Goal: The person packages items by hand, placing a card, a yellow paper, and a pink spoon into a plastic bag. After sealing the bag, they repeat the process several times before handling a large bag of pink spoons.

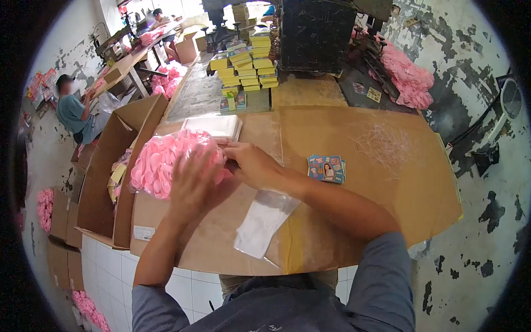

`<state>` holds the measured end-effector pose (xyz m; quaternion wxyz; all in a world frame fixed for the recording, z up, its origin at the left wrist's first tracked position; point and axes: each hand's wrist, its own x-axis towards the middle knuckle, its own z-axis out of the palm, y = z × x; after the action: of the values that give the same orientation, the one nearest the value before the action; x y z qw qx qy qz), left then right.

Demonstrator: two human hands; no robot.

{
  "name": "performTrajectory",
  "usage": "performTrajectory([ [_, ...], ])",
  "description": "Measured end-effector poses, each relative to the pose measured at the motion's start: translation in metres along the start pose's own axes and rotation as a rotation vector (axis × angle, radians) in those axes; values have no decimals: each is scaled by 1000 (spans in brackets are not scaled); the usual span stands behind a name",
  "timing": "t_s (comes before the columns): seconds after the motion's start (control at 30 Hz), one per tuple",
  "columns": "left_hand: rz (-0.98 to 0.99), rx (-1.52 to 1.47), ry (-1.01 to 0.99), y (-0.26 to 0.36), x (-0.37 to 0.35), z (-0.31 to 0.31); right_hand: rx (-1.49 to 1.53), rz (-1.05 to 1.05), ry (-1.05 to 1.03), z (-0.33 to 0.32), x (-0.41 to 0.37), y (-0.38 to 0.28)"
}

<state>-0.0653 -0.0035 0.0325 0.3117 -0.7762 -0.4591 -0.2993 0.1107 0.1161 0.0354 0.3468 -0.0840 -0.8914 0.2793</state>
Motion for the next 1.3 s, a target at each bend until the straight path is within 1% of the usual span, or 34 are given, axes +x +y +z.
performTrajectory([
  [0.03, 104, 56, -188, -1, 1, -6, -32, -1, -6, -6, 0, -3],
  [0.13, -153, -1, -198, 12, 12, -15, -115, 16, 3, -31, -5, -23],
  [0.17, -230, 13, -136, 12, 14, -14, -135, 25, 23, -37, -7, -31],
  [0.3, -213, -34, -103, 18, 22, -25, -145, 80, 41, -38, -21, -27],
  [0.4, -215, -132, -243, 19, 18, -10, -167, 67, 13, -31, -34, -15],
  [0.5, -262, -212, -212, 20, 28, -5, -104, 151, 85, -30, -41, -15],
  [0.6, -345, -288, -151, 20, 33, 2, -49, 181, 132, -29, -47, -9],
  [0.67, -366, -319, -112, 20, 34, 6, -118, 96, 182, -28, -47, -11],
  [0.7, -352, -310, -92, 22, 31, 9, -152, 59, 206, -27, -48, -11],
  [0.8, -352, -320, -108, 22, 19, 15, -169, -9, 177, -25, -49, -7],
  [0.9, -339, -333, -87, 22, 15, 16, -138, -25, 197, -18, -52, -3],
  [1.0, -345, -342, -101, 21, 14, 14, -97, 21, 247, -13, -54, -6],
  [1.3, -313, -338, -93, 19, 11, 13, -92, 54, 231, -8, -53, -12],
])
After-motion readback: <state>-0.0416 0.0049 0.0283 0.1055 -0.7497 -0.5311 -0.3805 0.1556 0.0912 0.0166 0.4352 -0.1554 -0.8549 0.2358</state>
